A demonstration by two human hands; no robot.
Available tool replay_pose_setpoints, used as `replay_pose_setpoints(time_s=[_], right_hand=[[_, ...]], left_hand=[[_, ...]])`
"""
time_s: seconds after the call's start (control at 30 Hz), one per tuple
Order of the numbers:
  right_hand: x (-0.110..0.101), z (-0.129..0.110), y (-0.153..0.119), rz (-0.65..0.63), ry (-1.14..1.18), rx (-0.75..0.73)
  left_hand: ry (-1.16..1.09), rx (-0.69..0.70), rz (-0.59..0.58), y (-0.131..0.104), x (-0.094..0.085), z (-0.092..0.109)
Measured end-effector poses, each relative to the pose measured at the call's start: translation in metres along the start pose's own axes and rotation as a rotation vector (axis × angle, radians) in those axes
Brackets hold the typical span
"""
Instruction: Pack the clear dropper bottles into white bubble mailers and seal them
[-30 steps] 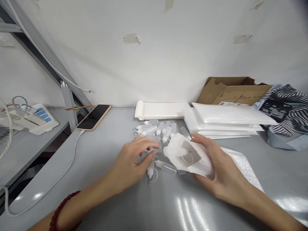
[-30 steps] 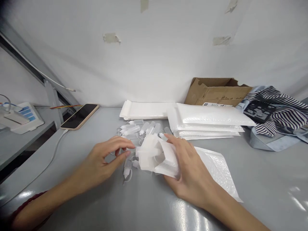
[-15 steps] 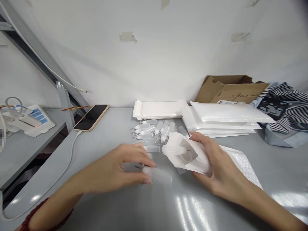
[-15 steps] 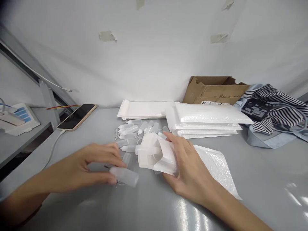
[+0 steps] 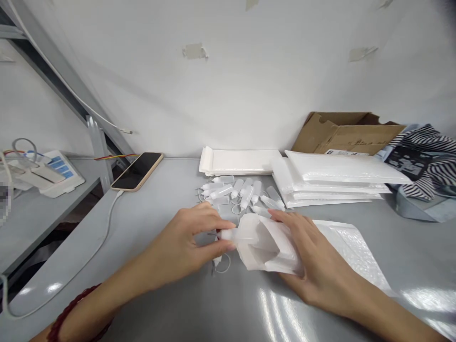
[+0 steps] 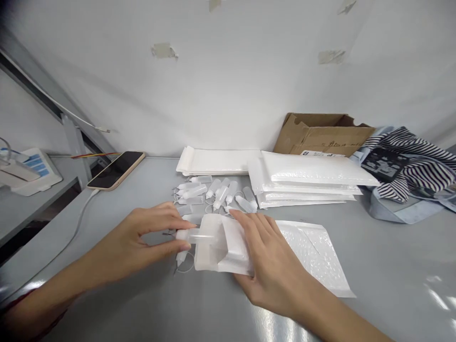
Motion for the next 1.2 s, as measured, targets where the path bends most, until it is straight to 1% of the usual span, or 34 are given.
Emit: replay_pose_setpoints(time_s=[0.07, 0.13, 0.23, 0.3, 0.37, 0.43, 0.53, 0.6, 0.67, 0.7, 0.77, 0.83, 0.87, 0.93, 0.97, 1.0, 1.03, 1.07, 1.1, 1.13, 1.17, 1.2], right_hand=[[0.001, -0.004, -0.001, -0.009, 0.023, -0.019], [0.002, -0.008, -0.002, -0.008, 0.042, -0.034], [0.003, -0.014, -0.002, -0.015, 0.058, -0.059], [0.004, -0.018, -0.003, -0.031, 0.072, -0.075], [0.005, -0.022, -0.003, -0.046, 0.094, -0.087], [0.004, -0.024, -0.003, -0.050, 0.107, -0.094], [0.002, -0.022, -0.002, -0.035, 0.102, -0.086], [0.000, -0.018, -0.001, -0.016, 0.089, -0.076], [0.000, -0.015, -0.001, -0.013, 0.081, -0.068], [0.000, -0.014, 0.000, -0.018, 0.083, -0.068], [0.001, -0.016, 0.000, -0.043, 0.096, -0.079], [0.001, -0.019, -0.001, -0.065, 0.109, -0.100], [0.001, -0.020, -0.001, -0.073, 0.111, -0.110], [0.001, -0.021, -0.002, -0.077, 0.109, -0.120], [0.000, -0.019, -0.002, -0.066, 0.100, -0.119], [-0.001, -0.017, -0.002, -0.050, 0.084, -0.114], [-0.002, -0.013, -0.001, -0.029, 0.061, -0.103], [-0.003, -0.009, -0.001, -0.005, 0.036, -0.084], [-0.004, -0.004, 0.000, 0.013, 0.011, -0.060], [-0.005, 0.002, 0.001, 0.028, -0.014, -0.032], [-0.006, 0.007, 0.001, 0.038, -0.035, 0.001], [-0.007, 0.012, 0.002, 0.045, -0.051, 0.031]], left_hand=[[0.080, 0.145, -0.004, -0.003, 0.009, 0.001], [0.184, 0.260, -0.018, -0.006, 0.017, 0.001], [0.330, 0.371, -0.065, -0.012, 0.029, 0.004], [0.371, 0.400, -0.126, -0.016, 0.036, 0.008], [0.350, 0.396, -0.203, -0.017, 0.041, 0.013], [0.245, 0.363, -0.285, -0.017, 0.044, 0.019], [0.007, 0.227, -0.411, -0.012, 0.044, 0.026], [-0.075, 0.160, -0.458, -0.010, 0.045, 0.027], [-0.064, 0.218, -0.428, -0.010, 0.046, 0.022], [-0.034, 0.275, -0.388, -0.010, 0.047, 0.018], [0.044, 0.389, -0.272, -0.014, 0.049, 0.009], [0.122, 0.440, -0.184, -0.018, 0.052, 0.002], [0.150, 0.457, -0.168, -0.020, 0.054, 0.000], [0.186, 0.495, -0.167, -0.023, 0.055, 0.000], [0.200, 0.529, -0.149, -0.024, 0.053, 0.002], [0.216, 0.569, -0.097, -0.024, 0.051, 0.004], [0.239, 0.586, -0.013, -0.023, 0.047, 0.006], [0.264, 0.571, 0.094, -0.021, 0.042, 0.007], [0.291, 0.497, 0.190, -0.018, 0.036, 0.007], [0.313, 0.372, 0.256, -0.015, 0.030, 0.005], [0.334, 0.202, 0.268, -0.011, 0.026, 0.001], [0.353, 0.013, 0.231, -0.008, 0.022, -0.005]])
Point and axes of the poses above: each hand's wrist, its own y-axis towards the middle knuckle, its own x-axis out of the palm, z = x × y, the point moved 2 cm from there along y, towards the middle knuckle, and after that the axes turned 13 degrees about -y, right-handed, at the moved point
